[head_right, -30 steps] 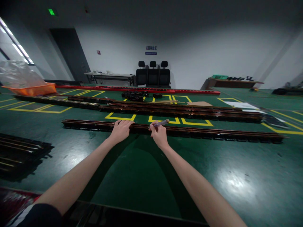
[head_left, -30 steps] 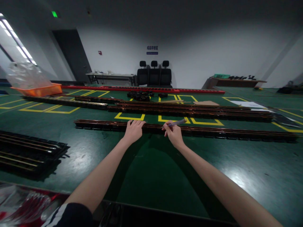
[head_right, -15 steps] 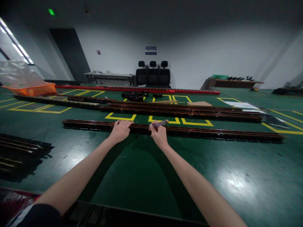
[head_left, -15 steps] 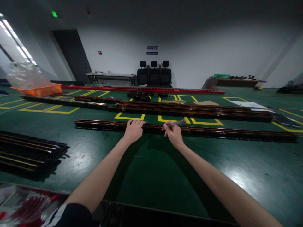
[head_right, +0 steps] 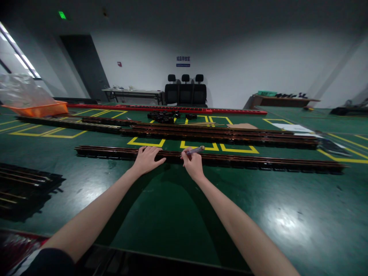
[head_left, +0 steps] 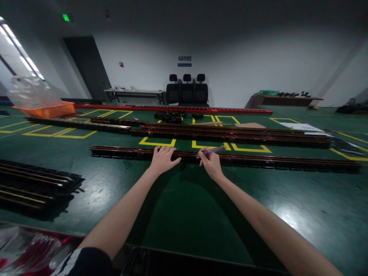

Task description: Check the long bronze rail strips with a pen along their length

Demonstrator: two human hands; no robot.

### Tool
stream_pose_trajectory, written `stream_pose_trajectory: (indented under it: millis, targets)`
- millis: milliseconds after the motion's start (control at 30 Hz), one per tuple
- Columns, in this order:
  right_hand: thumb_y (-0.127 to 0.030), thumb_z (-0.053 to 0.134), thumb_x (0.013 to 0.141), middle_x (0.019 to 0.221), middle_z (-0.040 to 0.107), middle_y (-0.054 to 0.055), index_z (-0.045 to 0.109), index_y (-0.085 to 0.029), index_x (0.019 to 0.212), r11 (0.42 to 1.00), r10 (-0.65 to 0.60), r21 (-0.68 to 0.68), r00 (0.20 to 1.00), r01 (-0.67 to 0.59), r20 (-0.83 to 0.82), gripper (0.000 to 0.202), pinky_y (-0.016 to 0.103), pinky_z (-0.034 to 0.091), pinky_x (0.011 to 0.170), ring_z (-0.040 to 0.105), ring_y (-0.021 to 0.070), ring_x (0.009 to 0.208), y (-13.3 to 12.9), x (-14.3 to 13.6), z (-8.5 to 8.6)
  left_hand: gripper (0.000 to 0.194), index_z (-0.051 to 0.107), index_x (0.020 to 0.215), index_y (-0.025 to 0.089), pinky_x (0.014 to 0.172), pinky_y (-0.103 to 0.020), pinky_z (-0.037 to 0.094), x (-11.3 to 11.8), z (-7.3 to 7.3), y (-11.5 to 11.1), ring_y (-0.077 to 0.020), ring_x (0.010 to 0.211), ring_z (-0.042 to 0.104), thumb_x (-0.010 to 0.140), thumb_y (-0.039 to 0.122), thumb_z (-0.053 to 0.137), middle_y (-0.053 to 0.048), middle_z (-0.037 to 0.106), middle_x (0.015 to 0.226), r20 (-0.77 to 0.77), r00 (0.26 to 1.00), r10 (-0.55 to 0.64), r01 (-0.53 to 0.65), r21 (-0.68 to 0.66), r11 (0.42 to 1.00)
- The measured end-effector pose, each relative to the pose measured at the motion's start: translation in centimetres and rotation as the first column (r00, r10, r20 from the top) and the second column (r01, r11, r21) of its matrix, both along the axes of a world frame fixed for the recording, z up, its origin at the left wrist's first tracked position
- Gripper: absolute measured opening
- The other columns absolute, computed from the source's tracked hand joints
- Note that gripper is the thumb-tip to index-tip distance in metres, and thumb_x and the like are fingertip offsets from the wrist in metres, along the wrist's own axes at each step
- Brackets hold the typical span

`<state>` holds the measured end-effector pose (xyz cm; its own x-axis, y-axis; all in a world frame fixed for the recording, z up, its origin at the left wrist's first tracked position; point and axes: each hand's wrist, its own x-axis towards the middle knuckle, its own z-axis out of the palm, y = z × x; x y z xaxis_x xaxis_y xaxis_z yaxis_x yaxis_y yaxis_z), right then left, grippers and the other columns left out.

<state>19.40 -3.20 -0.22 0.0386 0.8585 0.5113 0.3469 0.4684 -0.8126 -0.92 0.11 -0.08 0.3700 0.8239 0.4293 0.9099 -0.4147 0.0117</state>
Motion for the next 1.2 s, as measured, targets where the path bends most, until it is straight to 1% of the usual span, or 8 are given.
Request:
stream_pose_trajectory:
  millis: [167,433,633,833,1000,1200]
  targets:
    - [-0.035,0.049,0.084,0.063,0.063,0.002,0.052,-0.018,0.072,1.0,-0.005,0.004,1.0,0.005,0.008,0.021,0.024,0.044,0.045,0.055,0.0117,0.043,0.11,0.02,-0.06,0.052,0.058,0.114,0.019,0.095,-0.047,0.031,0.18,-0.09,0.06,-0.0292,0.107,0.053,0.085,0.059,0.04,-0.012,0.063,0.115,-0.009,1.0,0.03,-0.03,0.004,1.0]
    - [-0.039,0.049,0.084,0.064,0.062,0.002,0.052,-0.018,0.073,1.0,0.009,-0.003,1.0,-0.009,-0.01,0.024,0.024,0.044,0.043,0.054,0.0117,0.044,-0.03,-0.04,0.05,0.049,0.057,0.112,0.019,0.094,-0.046,0.033,0.3,-0.07,0.13,-0.0282,0.108,0.053,0.086,0.056,0.04,-0.011,0.063,0.115,-0.003,0.999,0.044,-0.044,-0.012,0.999]
    - [-0.04,0.049,0.085,0.066,0.063,0.003,0.052,-0.019,0.074,1.0,0.005,0.008,1.0,-0.005,0.003,0.025,0.024,0.045,0.043,0.055,0.0122,0.045,-0.1,-0.02,0.06,0.05,0.058,0.111,0.018,0.096,-0.049,0.031,0.67,0.05,0.2,-0.03,0.107,0.052,0.084,0.056,0.041,-0.013,0.063,0.113,0.008,0.998,0.058,-0.058,-0.025,0.998]
    - [-0.041,0.049,0.085,0.066,0.065,0.004,0.053,-0.019,0.074,1.0,0.012,0.014,1.0,-0.012,0.004,0.025,0.025,0.044,0.043,0.055,0.0119,0.043,-0.14,-0.13,0.09,0.044,0.06,0.106,0.019,0.097,-0.05,0.03,0.31,-0.06,0.28,-0.0308,0.106,0.051,0.081,0.052,0.044,-0.012,0.064,0.109,0.012,0.997,0.073,-0.073,0.014,0.997]
    - [-0.039,0.049,0.085,0.066,0.065,0.003,0.053,-0.019,0.074,1.0,0.016,0.011,1.0,-0.016,0.007,0.023,0.025,0.044,0.043,0.055,0.012,0.043,-0.13,-0.16,0.14,0.042,0.059,0.107,0.018,0.098,-0.05,0.03,0.18,-0.21,0.31,-0.0297,0.106,0.051,0.082,0.048,0.043,-0.012,0.064,0.109,0.008,0.998,0.062,-0.062,0.039,0.997]
    - [-0.038,0.049,0.085,0.066,0.066,0.003,0.054,-0.019,0.073,1.0,-0.004,0.014,1.0,0.004,0.026,0.023,0.025,0.045,0.046,0.056,0.0121,0.042,-0.04,-0.07,0.05,0.035,0.059,0.109,0.023,0.1,-0.048,0.028,0.31,-0.38,0.32,-0.0281,0.107,0.051,0.082,0.043,0.045,-0.009,0.064,0.112,-0.001,0.999,0.051,-0.051,0.051,0.997]
